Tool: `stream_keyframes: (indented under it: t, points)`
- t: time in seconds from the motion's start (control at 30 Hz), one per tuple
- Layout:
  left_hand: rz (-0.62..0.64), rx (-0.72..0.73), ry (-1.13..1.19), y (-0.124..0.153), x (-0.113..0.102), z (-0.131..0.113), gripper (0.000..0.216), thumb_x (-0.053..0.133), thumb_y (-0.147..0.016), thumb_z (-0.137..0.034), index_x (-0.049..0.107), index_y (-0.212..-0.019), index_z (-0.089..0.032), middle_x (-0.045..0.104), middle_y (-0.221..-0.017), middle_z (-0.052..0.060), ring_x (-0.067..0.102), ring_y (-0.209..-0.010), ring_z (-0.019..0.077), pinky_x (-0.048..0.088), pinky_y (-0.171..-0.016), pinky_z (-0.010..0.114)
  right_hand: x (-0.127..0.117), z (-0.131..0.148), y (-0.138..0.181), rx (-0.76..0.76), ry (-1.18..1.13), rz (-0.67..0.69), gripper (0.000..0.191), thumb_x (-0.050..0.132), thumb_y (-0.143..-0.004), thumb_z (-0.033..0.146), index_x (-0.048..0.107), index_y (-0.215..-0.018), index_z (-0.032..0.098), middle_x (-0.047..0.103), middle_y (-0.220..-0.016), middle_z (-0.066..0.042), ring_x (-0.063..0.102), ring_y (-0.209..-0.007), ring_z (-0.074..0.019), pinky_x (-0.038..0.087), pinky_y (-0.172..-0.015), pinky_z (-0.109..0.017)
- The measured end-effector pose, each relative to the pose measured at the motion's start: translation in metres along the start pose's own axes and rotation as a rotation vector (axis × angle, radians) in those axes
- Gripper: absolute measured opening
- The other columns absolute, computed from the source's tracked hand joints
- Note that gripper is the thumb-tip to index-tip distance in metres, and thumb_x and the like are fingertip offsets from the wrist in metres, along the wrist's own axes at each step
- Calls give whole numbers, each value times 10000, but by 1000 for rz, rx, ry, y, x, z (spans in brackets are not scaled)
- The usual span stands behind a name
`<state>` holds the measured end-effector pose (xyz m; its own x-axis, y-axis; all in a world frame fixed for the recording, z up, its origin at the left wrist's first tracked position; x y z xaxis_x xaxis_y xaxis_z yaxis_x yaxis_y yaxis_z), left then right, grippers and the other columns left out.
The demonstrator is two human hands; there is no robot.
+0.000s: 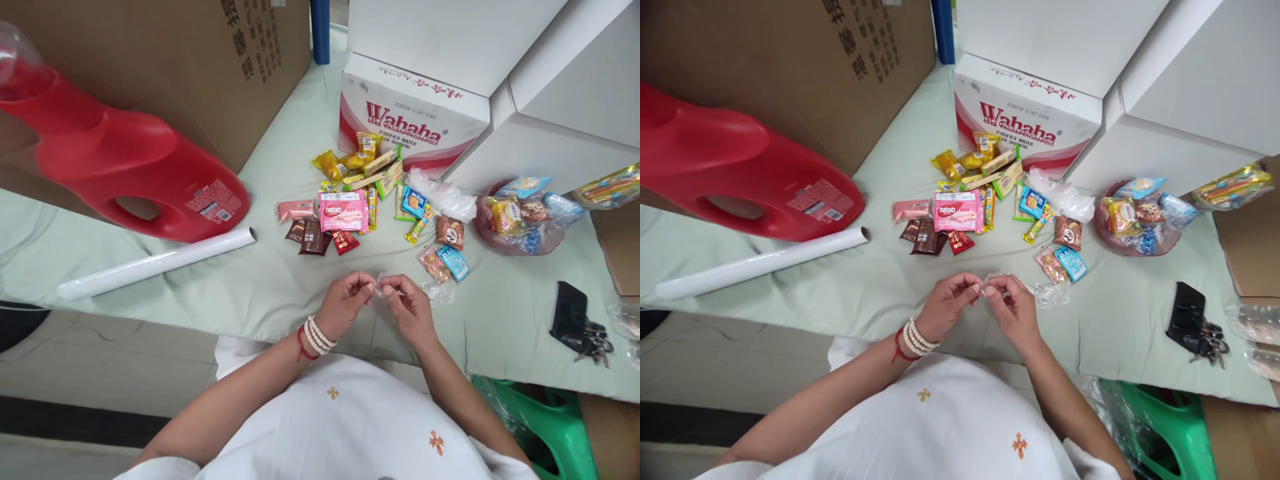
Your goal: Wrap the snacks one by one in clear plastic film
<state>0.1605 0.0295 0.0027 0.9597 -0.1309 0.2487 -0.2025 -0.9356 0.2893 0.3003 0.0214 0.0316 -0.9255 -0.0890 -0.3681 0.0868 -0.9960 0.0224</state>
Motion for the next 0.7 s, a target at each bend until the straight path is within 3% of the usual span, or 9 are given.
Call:
stream_keyframes:
  t: [0.23, 0.4, 0.57, 0.7]
  points:
    - [-100, 22, -54, -1, -11, 3, 211, 651, -833, -393, 606, -801, -189, 584, -715, -27, 510, -630, 110, 430, -631, 250, 0, -17, -6, 155, -254, -82, 257, 681, -909, 473, 673, -886, 218, 625, -766, 8, 516, -630, -131, 429, -588, -249]
    - [-144, -29, 9, -1, -18, 8, 228, 651, -825, -397, 586, -758, -189, 592, -709, -22, 527, -637, 106, 452, -640, 244, -3, -23, -3, 189, -283, -114, 262, 683, -907, 478, 664, -900, 216, 583, -730, 18, 485, -606, -127, 418, -577, -246]
    - [-168, -203, 54, -5, -17, 19, 397, 749, -766, -522, 590, -943, -203, 630, -849, -8, 617, -672, 137, 491, -559, 254, 2, 1, -2, -15, -150, -39, 156, 646, -950, 388, 688, -920, 242, 637, -848, -18, 592, -745, -166, 494, -676, -287]
    - [-66, -223, 23, -15, -7, 20, 358, 806, -701, -464, 589, -735, -181, 551, -641, -44, 513, -566, 97, 424, -529, 228, -1, 17, 9, -257, 47, -54, 113, 597, -978, 265, 707, -996, 278, 702, -1056, -63, 664, -1030, -227, 535, -907, -401]
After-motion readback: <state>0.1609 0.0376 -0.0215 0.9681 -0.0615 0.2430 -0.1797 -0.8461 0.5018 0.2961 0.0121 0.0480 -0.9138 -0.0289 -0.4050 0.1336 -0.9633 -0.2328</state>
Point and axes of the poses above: each hand's wrist, its own y-axis away from the middle knuckle, its own x-axis out of the palm, z = x × y, the point moved 9 cm from there along -y, towards the middle knuckle
